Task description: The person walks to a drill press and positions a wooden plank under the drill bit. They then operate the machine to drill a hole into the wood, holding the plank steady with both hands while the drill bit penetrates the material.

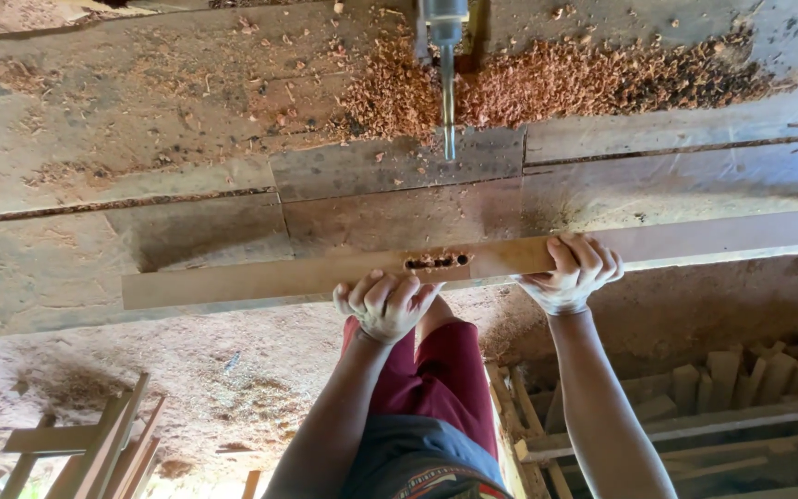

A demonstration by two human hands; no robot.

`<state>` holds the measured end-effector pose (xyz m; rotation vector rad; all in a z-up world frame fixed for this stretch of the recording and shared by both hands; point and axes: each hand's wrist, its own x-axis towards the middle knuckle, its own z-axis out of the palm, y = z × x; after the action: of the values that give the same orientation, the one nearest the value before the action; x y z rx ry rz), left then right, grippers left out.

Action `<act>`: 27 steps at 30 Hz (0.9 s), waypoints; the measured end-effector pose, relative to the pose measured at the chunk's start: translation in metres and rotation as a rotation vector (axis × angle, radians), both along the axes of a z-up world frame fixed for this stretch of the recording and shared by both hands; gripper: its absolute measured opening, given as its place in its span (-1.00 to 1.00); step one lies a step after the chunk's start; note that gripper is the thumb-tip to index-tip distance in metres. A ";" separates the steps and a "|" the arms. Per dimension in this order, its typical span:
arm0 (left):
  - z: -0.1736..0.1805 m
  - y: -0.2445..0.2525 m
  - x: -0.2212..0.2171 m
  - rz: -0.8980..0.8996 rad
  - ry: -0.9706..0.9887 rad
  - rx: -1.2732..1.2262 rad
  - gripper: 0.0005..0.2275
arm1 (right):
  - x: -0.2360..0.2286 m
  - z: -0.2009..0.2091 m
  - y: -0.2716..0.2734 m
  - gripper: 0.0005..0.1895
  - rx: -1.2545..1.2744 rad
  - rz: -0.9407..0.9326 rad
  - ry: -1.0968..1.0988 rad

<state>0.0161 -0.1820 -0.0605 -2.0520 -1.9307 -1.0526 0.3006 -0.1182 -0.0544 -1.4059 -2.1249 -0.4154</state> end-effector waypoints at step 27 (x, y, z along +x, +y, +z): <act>0.047 0.137 -0.035 0.012 0.167 -0.352 -0.66 | -0.002 0.011 0.099 -0.27 -0.456 0.093 -0.006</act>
<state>-0.0189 -0.0448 -0.0140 -2.2113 -2.1587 -0.5447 0.2987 -0.0196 -0.0437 -1.5324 -2.3766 0.1132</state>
